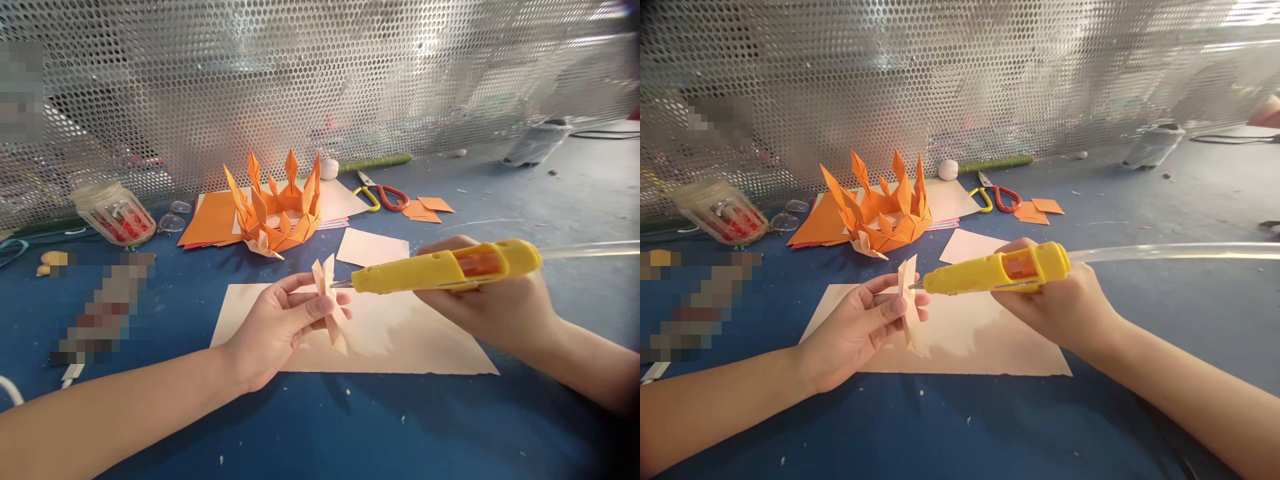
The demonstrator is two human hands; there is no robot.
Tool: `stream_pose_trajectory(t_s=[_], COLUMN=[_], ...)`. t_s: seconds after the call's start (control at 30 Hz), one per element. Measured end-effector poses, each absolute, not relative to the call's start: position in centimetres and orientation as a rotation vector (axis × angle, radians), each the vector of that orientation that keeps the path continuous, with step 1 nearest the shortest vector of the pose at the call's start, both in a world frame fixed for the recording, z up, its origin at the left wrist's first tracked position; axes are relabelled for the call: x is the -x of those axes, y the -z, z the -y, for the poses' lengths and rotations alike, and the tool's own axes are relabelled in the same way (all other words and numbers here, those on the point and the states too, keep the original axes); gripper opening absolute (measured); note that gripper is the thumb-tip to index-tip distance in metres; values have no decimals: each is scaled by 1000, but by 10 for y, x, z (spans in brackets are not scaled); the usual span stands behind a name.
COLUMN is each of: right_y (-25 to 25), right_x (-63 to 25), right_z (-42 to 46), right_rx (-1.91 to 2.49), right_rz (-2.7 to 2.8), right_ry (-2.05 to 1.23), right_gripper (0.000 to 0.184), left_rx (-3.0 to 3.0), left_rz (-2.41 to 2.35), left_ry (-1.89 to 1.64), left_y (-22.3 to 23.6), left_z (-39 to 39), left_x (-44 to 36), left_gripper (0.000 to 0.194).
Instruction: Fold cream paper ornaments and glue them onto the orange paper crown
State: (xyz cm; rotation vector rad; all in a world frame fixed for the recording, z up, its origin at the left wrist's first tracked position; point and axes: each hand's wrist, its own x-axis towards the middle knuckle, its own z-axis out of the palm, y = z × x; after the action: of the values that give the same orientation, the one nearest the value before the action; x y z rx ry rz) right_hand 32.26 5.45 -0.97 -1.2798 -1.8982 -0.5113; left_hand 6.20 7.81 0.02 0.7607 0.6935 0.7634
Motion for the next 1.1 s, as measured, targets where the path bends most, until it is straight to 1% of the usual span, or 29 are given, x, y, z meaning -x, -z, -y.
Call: stream_pose_trajectory(t_s=[0.13,0.43,0.63,0.87,1.0,1.1], right_y=[9,11,15,10,9,10], right_x=[-321,-319,-324,-321,-318,-317], right_z=[-53,-54,-56,-55,-54,-55], right_rx=[1252,1257,1302,1261,1213,1238], right_rz=[1908,1849,1802,1817,1866,1838], right_ry=[528,613,639,636,606,622], right_gripper=[9,2,8,4,11,5], left_rx=[-755,-765,-758,-772,-767,-783], left_rz=[-686,-693,-699,-685,-683,-680], left_ry=[-773,-747,-724,-738,-739,-726], left_y=[2,0,-2,-1,0,1], left_z=[-79,-78,-78,-78,-79,-79], left_x=[-62,-62,-63,-62,-61,-61], left_gripper=[37,34,38,38,38,36])
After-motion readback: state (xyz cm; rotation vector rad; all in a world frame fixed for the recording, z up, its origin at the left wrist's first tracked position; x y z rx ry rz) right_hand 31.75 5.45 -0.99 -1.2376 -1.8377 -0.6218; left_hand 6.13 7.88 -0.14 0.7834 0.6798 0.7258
